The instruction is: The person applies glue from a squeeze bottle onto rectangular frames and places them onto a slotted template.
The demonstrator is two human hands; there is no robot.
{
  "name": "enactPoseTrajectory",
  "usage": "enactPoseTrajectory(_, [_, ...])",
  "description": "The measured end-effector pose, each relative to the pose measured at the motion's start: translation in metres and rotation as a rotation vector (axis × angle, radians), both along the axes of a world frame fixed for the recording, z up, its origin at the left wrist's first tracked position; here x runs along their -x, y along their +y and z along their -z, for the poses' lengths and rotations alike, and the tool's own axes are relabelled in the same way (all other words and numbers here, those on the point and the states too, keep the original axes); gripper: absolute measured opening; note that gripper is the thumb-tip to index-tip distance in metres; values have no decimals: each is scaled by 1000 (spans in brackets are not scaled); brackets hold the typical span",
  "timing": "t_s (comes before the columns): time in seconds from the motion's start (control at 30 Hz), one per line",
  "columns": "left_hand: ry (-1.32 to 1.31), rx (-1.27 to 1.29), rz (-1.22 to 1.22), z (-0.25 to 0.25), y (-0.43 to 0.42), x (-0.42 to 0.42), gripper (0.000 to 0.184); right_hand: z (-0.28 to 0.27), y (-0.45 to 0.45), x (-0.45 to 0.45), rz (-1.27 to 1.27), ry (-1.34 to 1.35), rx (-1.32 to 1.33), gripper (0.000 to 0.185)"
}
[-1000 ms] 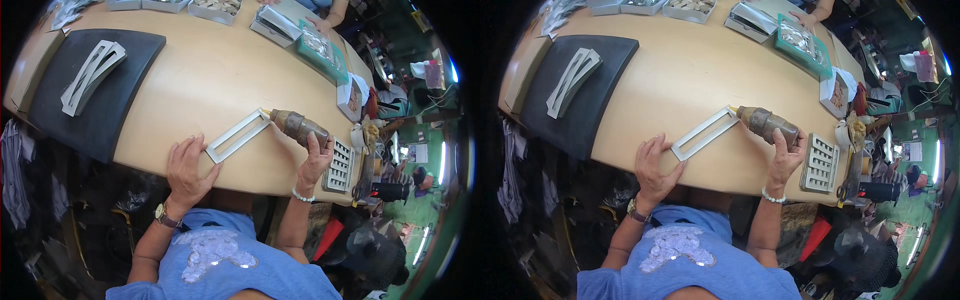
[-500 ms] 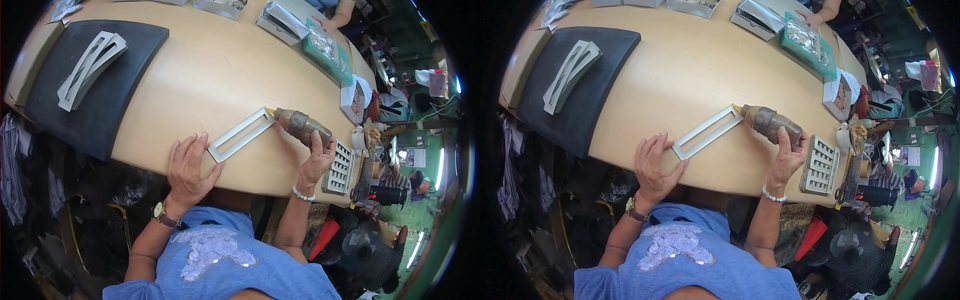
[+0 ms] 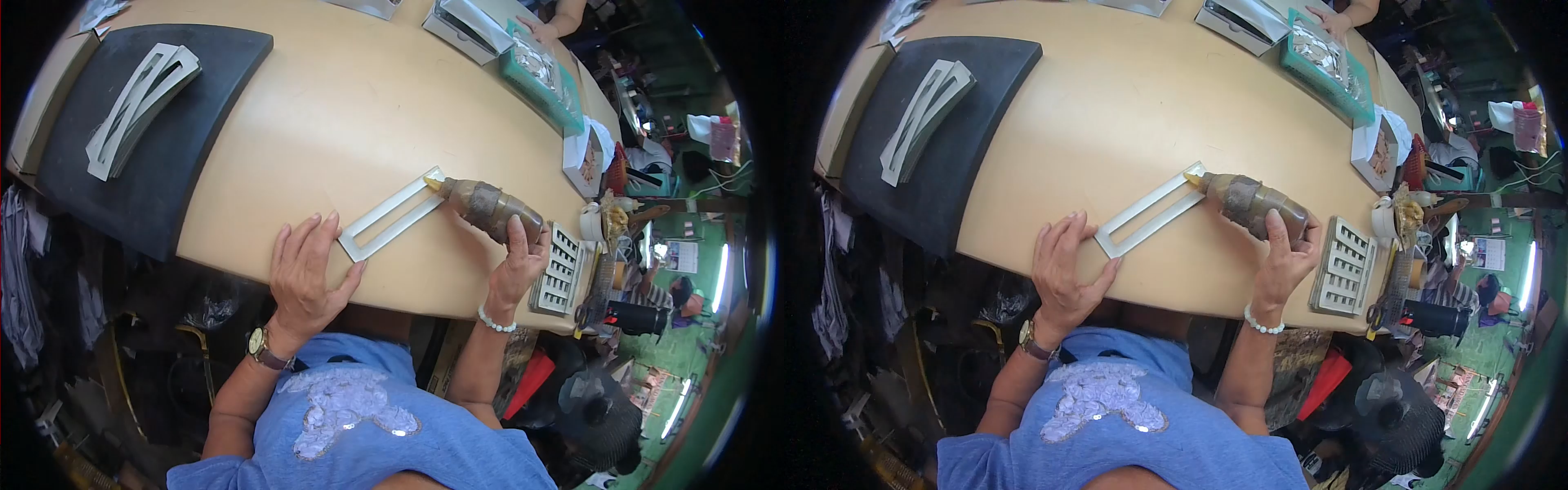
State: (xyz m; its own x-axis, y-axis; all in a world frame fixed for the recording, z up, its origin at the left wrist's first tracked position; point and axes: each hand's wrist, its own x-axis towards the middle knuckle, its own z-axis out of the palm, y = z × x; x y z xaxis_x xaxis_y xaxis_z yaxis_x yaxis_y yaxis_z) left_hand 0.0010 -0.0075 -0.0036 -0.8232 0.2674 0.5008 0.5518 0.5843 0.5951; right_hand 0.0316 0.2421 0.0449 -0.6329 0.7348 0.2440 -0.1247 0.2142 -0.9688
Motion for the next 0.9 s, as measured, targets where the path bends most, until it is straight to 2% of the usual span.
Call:
enactPoseTrajectory(0.43, [6, 2, 6, 0, -2, 1, 70, 4, -51, -26, -126, -59, 32, 37])
enactPoseTrajectory(0.7, [-17, -37, 16, 1, -2, 0, 79, 3, -73, -37, -216, -67, 146, 41])
enactPoseTrajectory(0.9, [-20, -50, 8, 3, -2, -1, 82, 3, -37, -46, -318, 78, 613, 37])
